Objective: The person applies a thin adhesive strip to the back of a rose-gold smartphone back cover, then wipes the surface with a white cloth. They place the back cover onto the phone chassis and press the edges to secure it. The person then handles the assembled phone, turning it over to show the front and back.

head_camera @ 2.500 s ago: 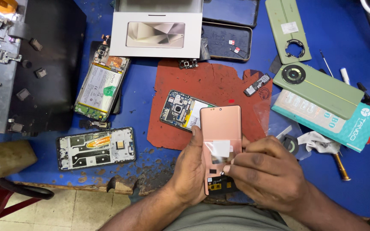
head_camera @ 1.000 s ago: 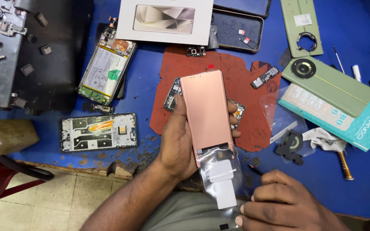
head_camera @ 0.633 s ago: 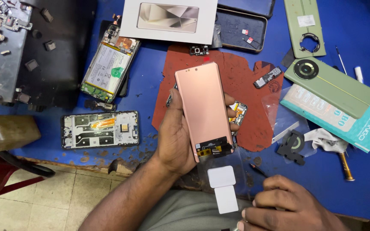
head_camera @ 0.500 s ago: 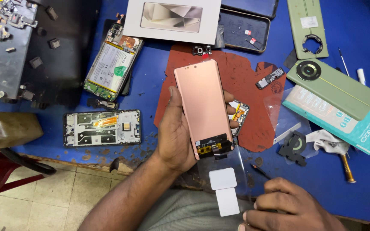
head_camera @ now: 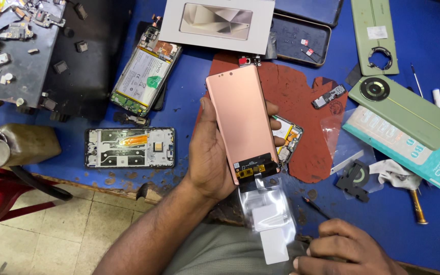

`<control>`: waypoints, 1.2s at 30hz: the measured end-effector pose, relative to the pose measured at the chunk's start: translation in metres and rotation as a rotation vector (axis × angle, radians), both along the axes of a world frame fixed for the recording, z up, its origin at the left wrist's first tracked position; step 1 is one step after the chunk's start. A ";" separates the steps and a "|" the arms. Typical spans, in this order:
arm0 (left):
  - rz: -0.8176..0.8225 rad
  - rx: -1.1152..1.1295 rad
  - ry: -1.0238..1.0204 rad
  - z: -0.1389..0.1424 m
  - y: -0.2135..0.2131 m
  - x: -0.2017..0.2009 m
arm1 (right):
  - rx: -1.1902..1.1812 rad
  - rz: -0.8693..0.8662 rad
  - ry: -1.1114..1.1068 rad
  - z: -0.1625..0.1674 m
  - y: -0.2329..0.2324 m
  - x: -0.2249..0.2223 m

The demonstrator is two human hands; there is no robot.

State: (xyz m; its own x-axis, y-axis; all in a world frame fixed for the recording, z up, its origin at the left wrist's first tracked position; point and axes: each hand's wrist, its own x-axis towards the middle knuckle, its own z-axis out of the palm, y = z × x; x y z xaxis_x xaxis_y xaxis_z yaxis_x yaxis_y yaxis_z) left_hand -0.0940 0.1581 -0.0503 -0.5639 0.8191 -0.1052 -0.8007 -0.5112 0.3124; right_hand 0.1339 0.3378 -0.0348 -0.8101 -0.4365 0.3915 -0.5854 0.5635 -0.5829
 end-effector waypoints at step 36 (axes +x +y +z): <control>-0.019 0.020 -0.006 0.001 -0.002 -0.004 | -0.055 -0.082 -0.017 -0.010 0.008 0.010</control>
State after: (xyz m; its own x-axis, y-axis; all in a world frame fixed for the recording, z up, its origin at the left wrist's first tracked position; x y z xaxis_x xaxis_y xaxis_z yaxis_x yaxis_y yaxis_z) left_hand -0.0978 0.1557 -0.0489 -0.5476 0.8317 -0.0914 -0.8121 -0.5020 0.2974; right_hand 0.1439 0.3455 -0.0443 -0.8491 -0.3462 0.3989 -0.5280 0.5759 -0.6241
